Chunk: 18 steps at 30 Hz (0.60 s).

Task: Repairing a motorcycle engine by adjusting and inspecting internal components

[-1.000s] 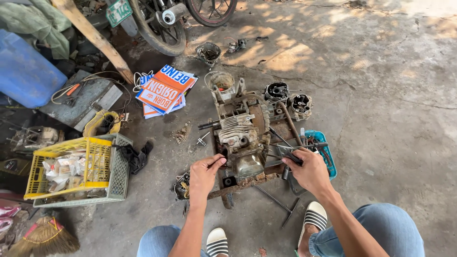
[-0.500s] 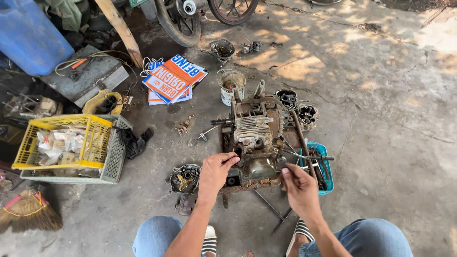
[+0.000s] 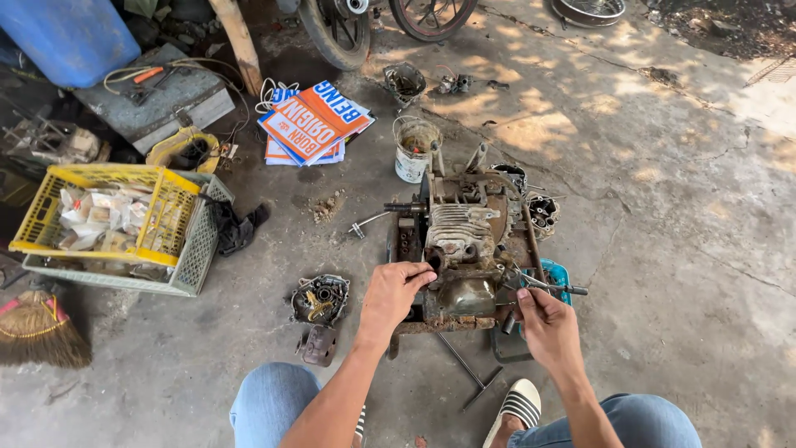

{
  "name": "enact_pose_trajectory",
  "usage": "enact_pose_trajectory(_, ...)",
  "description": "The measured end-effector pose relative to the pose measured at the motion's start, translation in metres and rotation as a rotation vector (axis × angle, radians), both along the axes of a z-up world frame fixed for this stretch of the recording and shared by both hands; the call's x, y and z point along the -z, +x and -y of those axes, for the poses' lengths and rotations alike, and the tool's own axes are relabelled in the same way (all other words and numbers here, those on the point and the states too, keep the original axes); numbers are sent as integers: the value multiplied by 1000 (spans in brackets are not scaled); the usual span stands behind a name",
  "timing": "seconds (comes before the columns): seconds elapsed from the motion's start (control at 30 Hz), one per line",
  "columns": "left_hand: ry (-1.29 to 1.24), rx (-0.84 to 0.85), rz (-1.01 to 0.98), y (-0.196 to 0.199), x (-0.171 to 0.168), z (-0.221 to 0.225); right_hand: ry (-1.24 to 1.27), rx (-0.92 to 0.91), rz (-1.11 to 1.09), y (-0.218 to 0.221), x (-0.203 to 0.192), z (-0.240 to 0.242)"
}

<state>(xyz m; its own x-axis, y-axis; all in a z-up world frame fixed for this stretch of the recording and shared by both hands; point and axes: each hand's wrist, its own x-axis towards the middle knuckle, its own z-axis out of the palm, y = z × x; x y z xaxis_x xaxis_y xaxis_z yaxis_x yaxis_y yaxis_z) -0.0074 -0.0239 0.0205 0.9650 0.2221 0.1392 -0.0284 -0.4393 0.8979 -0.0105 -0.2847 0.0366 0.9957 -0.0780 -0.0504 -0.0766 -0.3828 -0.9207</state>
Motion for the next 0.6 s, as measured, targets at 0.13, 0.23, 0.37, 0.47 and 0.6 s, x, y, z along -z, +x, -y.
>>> enact_pose_trajectory(0.13,-7,11,-32,2,0,-3,-239,-94,116,6,-6,14)
enact_pose_trajectory(0.23,-18,14,-8,-2,-2,-2,-368,-235,337,19,-13,36)
enact_pose_trajectory(0.37,-80,82,-73,0,-8,-11,-420,-24,122,13,-23,29)
enact_pose_trajectory(0.47,-82,142,-129,1,-10,-16,-240,25,59,-3,25,9)
enact_pose_trajectory(0.6,-43,141,-119,-1,-16,-17,274,73,47,-18,27,-49)
